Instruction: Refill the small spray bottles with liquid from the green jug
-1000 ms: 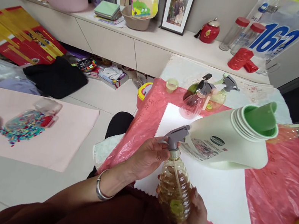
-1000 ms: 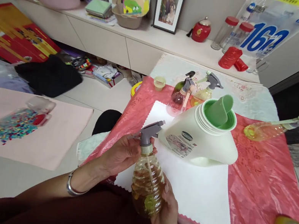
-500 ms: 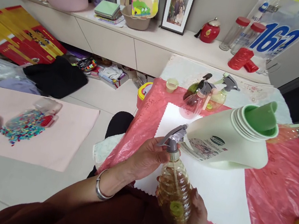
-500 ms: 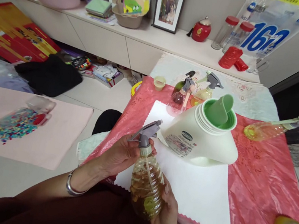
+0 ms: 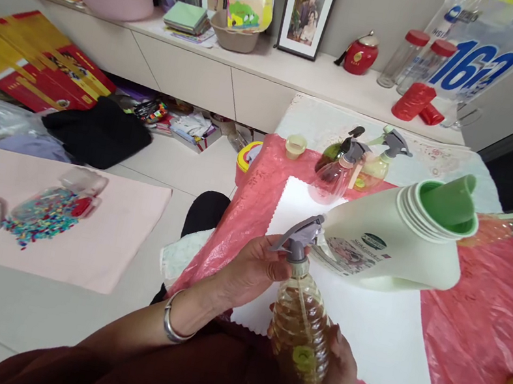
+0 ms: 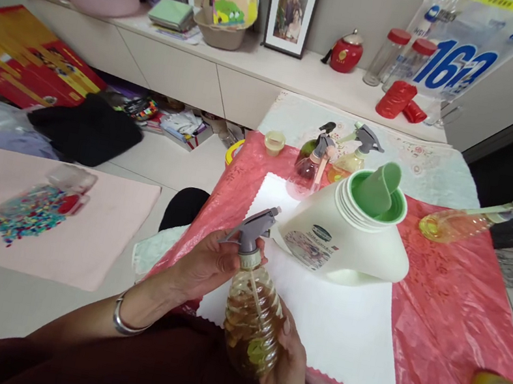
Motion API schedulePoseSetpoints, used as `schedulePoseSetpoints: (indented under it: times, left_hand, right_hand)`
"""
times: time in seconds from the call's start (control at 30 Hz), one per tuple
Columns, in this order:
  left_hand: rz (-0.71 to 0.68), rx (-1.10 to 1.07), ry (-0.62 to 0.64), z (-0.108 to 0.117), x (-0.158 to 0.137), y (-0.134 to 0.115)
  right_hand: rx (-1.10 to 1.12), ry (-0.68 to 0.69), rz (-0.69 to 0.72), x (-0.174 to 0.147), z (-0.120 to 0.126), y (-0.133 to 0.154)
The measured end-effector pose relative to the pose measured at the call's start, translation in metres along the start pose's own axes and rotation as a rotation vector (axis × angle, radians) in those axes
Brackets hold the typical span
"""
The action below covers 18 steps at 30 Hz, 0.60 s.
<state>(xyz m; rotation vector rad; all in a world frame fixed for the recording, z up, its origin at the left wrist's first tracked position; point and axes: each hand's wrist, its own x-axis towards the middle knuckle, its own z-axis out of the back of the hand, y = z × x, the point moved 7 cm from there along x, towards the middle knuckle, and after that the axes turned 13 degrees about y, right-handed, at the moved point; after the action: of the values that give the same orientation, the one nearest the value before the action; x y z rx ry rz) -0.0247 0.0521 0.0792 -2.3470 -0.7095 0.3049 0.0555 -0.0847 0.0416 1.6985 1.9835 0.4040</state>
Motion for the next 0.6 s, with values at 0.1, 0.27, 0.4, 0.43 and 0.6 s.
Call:
schedulePoseSetpoints:
  times: [0.1, 0.27, 0.4, 0.43, 0.6]
  left_hand:
    - [-0.021, -0.03, 0.079, -0.005, 0.002, -0.002]
    - [-0.02, -0.03, 0.089, -0.013, 0.001, -0.005]
    - [0.015, 0.027, -0.013, -0.004, -0.001, -0.004]
    - [0.026, 0.031, -0.028, -0.002, -0.002, -0.003]
    - [0.083, 0.055, 0.055, -0.011, -0.006, -0.003]
  right_hand:
    - [0.007, -0.017, 0.003, 0.0, -0.002, -0.001]
    - [-0.041, -0.106, 0.027, -0.003, 0.006, 0.003]
    - [-0.095, -0.09, 0.017, -0.003, 0.006, 0.002]
    - [-0.104, -0.097, 0.013, -0.004, 0.006, 0.001]
    - [-0.161, -0.123, -0.061, -0.02, 0.003, -0.002]
